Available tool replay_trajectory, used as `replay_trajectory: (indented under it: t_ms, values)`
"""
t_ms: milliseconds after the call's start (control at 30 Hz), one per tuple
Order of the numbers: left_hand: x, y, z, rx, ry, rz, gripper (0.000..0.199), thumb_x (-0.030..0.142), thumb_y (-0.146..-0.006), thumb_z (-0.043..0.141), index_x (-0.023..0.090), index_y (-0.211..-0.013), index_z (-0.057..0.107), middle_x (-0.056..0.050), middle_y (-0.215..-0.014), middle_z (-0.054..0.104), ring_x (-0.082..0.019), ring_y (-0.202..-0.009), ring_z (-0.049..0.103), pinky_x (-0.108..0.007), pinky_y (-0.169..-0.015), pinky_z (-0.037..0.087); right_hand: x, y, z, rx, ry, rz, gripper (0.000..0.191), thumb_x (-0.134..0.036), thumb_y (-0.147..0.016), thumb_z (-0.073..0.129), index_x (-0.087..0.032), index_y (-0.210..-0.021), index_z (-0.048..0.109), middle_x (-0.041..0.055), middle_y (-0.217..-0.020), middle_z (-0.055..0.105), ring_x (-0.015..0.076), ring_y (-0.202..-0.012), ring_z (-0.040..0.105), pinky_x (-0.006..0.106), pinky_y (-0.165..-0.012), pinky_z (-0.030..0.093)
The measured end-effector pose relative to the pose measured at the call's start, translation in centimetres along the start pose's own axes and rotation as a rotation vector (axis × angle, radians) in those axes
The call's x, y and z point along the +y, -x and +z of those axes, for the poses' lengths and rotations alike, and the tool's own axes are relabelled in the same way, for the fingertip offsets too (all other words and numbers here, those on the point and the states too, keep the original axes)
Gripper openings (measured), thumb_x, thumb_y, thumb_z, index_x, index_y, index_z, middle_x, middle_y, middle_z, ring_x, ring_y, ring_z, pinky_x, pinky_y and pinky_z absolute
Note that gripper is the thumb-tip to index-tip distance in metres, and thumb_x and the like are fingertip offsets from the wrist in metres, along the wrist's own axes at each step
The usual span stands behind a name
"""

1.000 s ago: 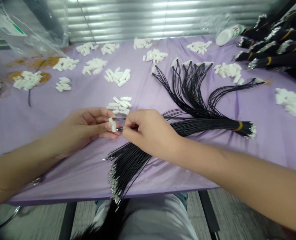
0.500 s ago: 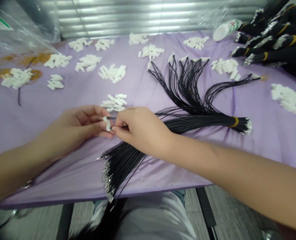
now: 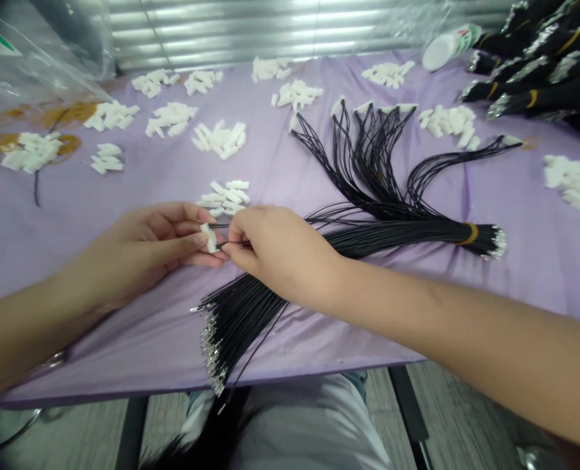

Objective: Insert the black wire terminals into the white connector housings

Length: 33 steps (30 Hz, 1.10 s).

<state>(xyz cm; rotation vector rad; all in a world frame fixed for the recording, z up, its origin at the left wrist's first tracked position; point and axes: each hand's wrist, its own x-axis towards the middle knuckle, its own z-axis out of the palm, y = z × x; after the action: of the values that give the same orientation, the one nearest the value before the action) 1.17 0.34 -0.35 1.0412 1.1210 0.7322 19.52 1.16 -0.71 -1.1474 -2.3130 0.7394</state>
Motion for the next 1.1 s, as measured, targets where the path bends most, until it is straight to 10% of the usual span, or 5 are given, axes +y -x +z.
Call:
replay_trajectory:
  t_ms: [1100]
  values:
    - [0.1,-0.6,-1.0,-0.073,0.119,-0.051,0.015,0.009,-0.068,0.072,0.014,-0.081,0.066,-0.002,-0.077,0.071,-0.012,-0.07,0.069,-0.015,-0.066,0.056,0.3,0.0,-0.2,-0.014,-0.276,0.045,0.011,-0.02,-0.081,0.056,-0.013,-0.074,0.062,-0.0031,-0.063,0.058,0.0064,-0.056,0.048,0.019,-0.053,0.035]
